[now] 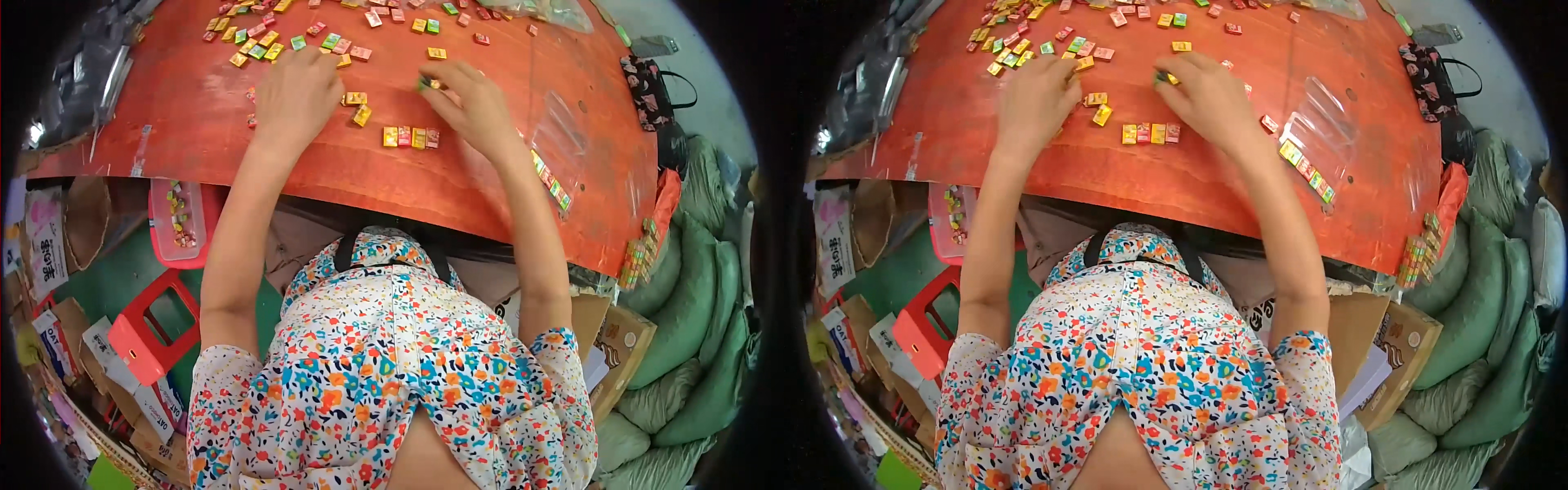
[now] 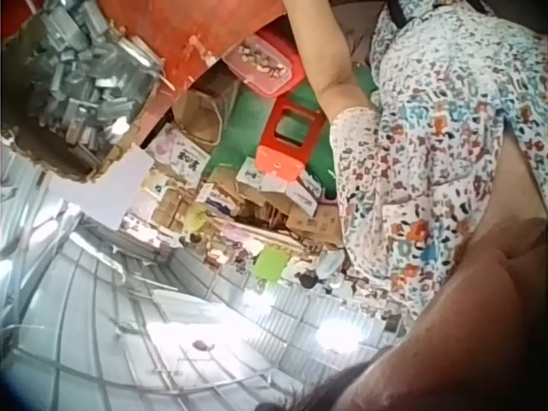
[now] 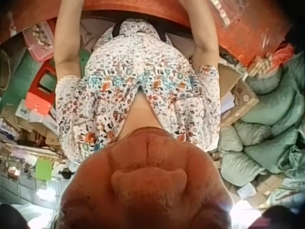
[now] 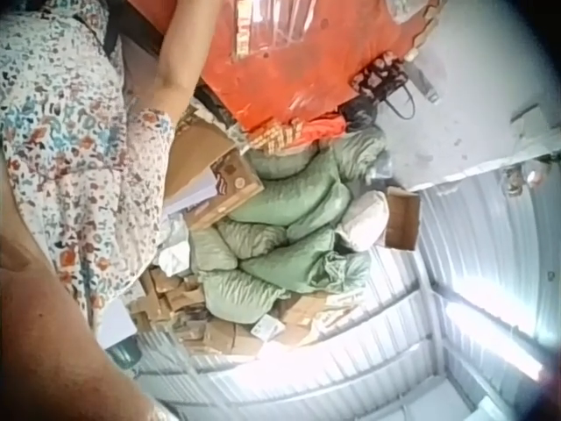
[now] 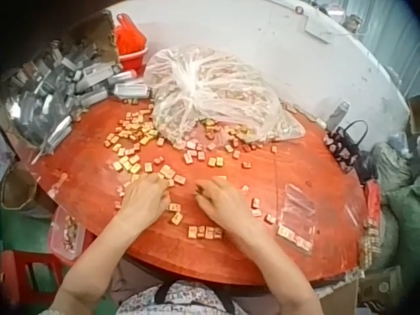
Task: Arranging small colorful rectangular items into clear plastic trays on a workbench.
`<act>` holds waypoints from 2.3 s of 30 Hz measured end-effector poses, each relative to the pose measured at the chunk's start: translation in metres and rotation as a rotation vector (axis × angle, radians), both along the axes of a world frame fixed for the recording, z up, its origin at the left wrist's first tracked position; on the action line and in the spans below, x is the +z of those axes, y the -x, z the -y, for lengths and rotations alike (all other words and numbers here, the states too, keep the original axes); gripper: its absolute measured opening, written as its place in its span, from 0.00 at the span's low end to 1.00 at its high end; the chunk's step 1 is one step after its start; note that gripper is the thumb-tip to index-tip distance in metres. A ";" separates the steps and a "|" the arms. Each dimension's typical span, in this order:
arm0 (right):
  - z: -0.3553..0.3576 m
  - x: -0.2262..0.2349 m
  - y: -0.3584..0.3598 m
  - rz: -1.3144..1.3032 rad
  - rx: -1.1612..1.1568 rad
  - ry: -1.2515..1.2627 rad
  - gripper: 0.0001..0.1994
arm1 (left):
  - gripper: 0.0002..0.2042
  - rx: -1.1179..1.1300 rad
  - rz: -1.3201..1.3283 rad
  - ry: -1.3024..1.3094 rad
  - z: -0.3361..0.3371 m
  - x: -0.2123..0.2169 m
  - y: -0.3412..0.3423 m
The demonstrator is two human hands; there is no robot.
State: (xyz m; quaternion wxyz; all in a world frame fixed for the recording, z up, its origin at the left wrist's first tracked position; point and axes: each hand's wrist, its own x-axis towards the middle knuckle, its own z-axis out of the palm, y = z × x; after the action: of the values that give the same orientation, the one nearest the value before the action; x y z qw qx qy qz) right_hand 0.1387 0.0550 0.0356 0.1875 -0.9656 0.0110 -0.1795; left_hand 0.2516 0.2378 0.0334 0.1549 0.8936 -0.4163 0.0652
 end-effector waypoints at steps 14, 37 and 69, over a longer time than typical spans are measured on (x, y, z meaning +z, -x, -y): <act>0.001 -0.004 0.102 -0.112 -0.067 0.052 0.13 | 0.13 -0.330 0.115 0.328 -0.017 0.006 0.023; 0.009 -0.003 0.112 -0.048 -0.082 -0.178 0.17 | 0.09 -0.530 -0.039 0.280 0.073 0.005 0.028; -0.071 0.006 -0.032 -0.094 0.312 0.033 0.13 | 0.12 0.092 -0.015 0.355 -0.114 -0.003 -0.001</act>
State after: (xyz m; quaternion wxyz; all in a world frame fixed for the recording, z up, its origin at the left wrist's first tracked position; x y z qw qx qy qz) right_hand 0.1705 0.1256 0.0420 0.1966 -0.9659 -0.1334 -0.1030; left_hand 0.2529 0.3516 0.0306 0.3101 0.8708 -0.3557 0.1380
